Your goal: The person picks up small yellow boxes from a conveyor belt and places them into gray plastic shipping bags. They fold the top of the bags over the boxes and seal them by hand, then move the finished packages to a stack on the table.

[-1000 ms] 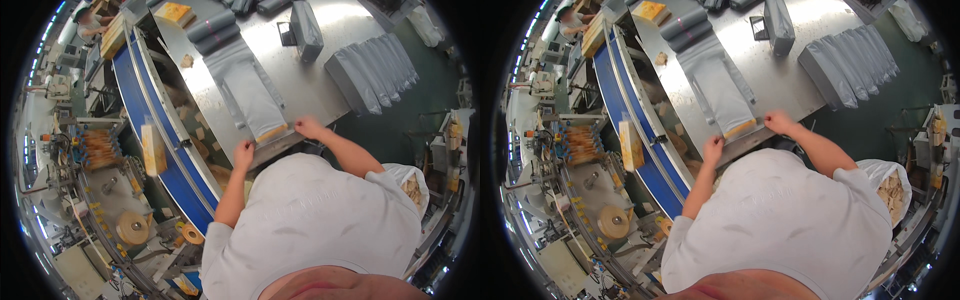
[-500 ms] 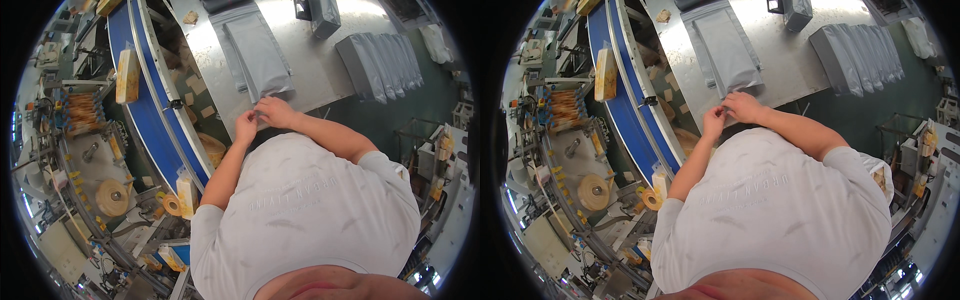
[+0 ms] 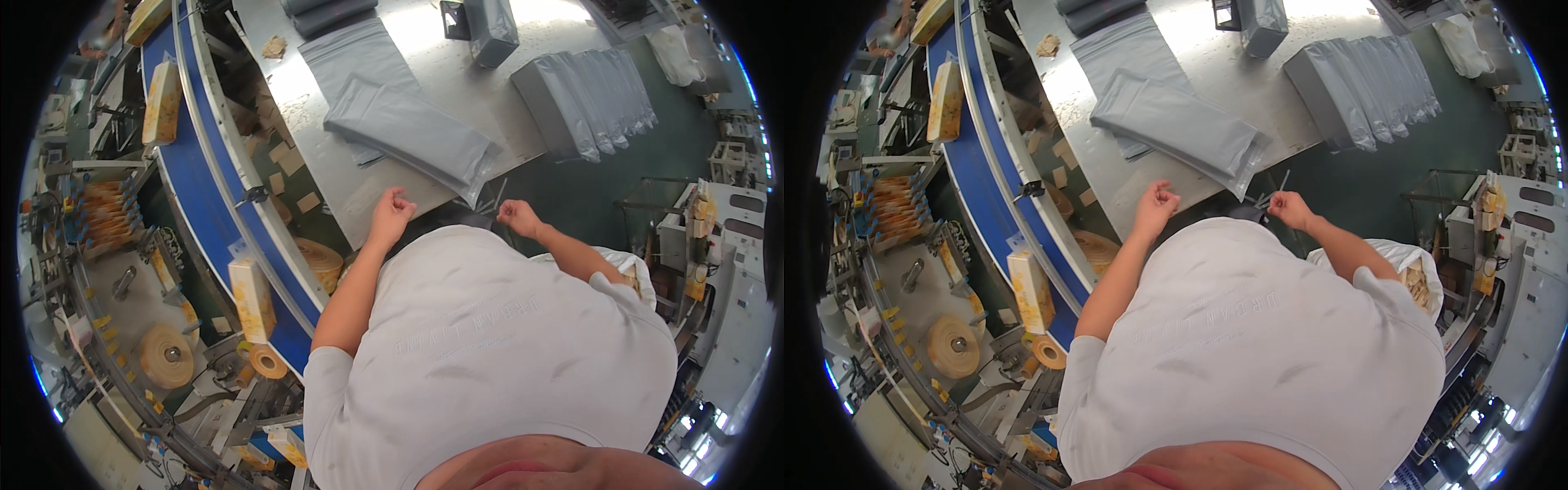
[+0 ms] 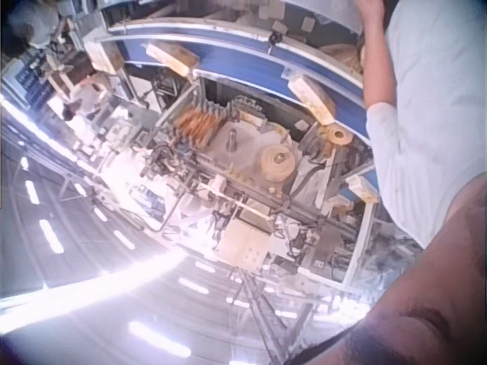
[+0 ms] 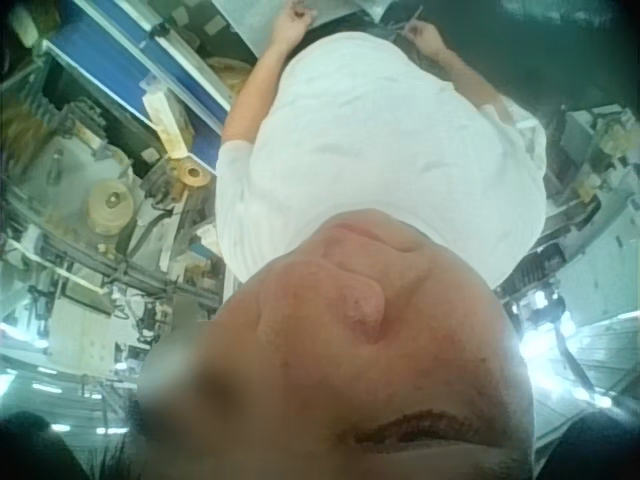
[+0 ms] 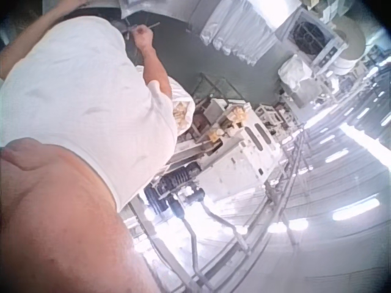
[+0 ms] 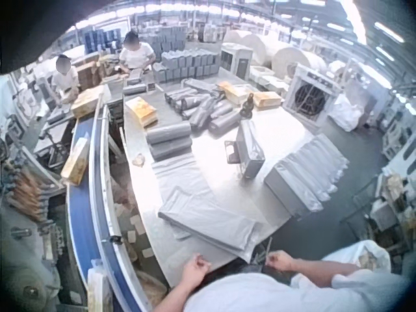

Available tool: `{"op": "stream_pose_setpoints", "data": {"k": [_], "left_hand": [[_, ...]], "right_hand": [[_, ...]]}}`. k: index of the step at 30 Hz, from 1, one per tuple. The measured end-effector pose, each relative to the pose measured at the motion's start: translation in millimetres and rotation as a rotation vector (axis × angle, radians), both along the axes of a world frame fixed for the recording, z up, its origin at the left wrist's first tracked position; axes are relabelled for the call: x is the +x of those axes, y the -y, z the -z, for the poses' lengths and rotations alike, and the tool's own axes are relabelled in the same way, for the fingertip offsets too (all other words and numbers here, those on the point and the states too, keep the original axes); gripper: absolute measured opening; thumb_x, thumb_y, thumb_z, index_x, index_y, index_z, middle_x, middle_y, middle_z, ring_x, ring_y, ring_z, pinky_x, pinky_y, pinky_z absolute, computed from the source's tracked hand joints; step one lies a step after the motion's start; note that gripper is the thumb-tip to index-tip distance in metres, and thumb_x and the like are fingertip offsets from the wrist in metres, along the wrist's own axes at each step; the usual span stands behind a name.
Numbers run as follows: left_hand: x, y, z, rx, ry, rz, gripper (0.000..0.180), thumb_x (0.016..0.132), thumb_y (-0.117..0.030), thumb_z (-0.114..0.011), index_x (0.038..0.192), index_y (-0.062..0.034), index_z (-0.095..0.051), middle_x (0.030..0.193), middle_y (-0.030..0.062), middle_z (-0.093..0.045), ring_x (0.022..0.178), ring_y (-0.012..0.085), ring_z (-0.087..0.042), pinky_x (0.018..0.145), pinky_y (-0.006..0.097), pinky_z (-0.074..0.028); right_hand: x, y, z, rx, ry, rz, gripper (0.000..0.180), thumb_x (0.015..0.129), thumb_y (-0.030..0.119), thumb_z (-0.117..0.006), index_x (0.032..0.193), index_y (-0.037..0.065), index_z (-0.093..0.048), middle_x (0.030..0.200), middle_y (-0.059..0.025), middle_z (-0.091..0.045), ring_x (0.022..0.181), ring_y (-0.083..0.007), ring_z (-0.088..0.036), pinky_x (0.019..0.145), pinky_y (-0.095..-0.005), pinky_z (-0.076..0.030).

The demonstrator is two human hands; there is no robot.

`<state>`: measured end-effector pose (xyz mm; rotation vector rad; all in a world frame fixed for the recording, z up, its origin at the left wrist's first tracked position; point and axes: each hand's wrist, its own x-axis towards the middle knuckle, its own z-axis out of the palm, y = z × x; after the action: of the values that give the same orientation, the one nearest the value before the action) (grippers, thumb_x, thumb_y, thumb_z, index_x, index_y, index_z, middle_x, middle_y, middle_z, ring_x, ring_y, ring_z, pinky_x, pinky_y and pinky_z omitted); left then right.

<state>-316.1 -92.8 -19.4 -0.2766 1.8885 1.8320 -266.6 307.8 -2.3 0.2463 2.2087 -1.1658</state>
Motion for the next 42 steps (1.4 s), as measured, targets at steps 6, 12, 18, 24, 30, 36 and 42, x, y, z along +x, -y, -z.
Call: {"op": "stream_pose_setpoints", "data": {"k": [6,12,18,24,30,36,42], "left_hand": [[-58.4,-36.2,-17.7,0.013,-0.199,-0.156,0.087,0.086,-0.004,-0.08,0.158,0.0015,-0.031,0.136,0.0196,-0.058,0.118,0.0255,-0.062,0.101,0.039,-0.053],[-60.7,0.2,-29.5,0.056,-0.078,-0.189,0.088,0.081,0.003,-0.076,0.157,0.0016,-0.032,0.135,0.0178,-0.06,0.117,0.0274,-0.065,0.099,0.04,-0.055],[-24.6,-5.0,-3.0,-0.221,-0.043,-0.243,0.027,0.093,-0.014,-0.077,0.115,0.0007,-0.07,0.082,0.0046,-0.071,0.073,0.0126,-0.066,0.065,0.031,-0.051],[-20.4,1.4,3.0,-0.463,-0.376,-0.234,0.015,0.095,-0.014,-0.073,0.091,0.0012,-0.075,0.074,0.0047,-0.07,0.069,0.0129,-0.064,0.065,0.033,-0.052],[-5.6,15.9,4.6,-0.353,-0.235,-0.269,0.016,0.093,-0.014,-0.074,0.088,0.0015,-0.072,0.073,0.0074,-0.069,0.067,0.0184,-0.062,0.067,0.035,-0.051],[19.9,50.4,-15.3,-0.463,-0.177,-0.035,0.014,0.088,-0.012,-0.075,0.098,-0.0031,-0.071,0.109,0.0148,-0.071,0.094,0.03,-0.067,0.083,0.044,-0.053],[-36.1,67.9,-63.9,-0.978,-1.244,0.478,0.032,0.084,-0.011,-0.071,0.115,-0.0103,-0.068,0.165,0.0091,-0.043,0.153,0.0274,-0.04,0.123,0.046,-0.037]], "right_hand": [[-93.7,77.3,-40.6,0.1,-0.627,-0.353,0.036,0.089,0.005,-0.072,0.123,0.004,-0.063,0.122,-0.0166,-0.066,0.11,-0.0354,-0.065,0.092,-0.0443,-0.054],[-125.3,146.2,-47.0,-0.08,-0.718,-0.521,0.049,0.091,0.003,-0.069,0.139,0.008,-0.061,0.129,-0.0152,-0.065,0.122,-0.0375,-0.06,0.102,-0.0452,-0.052],[-135.7,183.7,-41.7,-0.102,-0.616,-0.534,0.035,0.092,0.01,-0.073,0.127,0.011,-0.069,0.115,-0.0093,-0.068,0.108,-0.0328,-0.066,0.09,-0.0443,-0.056],[-153.5,221.6,-45.6,-0.069,-0.746,-0.707,0.017,0.091,0.014,-0.073,0.108,0.01,-0.07,0.1,-0.0089,-0.067,0.098,-0.0339,-0.067,0.082,-0.0453,-0.055],[-122.4,141.9,-24.5,-0.12,-0.634,-0.852,0.01,0.092,0.015,-0.07,0.094,0.006,-0.065,0.098,-0.015,-0.066,0.091,-0.0392,-0.065,0.077,-0.0512,-0.053],[-30.6,-75.3,-22.4,0.729,0.508,-1.442,0.019,0.089,0.02,-0.073,0.105,0.011,-0.077,0.098,-0.0198,-0.075,0.101,-0.0383,-0.073,0.091,-0.0497,-0.059],[-136.6,61.8,-101.0,0.38,-0.904,-0.887,0.055,0.085,0.004,-0.067,0.138,0.015,-0.063,0.146,-0.0107,-0.06,0.14,-0.0317,-0.054,0.112,-0.0449,-0.048]]}}
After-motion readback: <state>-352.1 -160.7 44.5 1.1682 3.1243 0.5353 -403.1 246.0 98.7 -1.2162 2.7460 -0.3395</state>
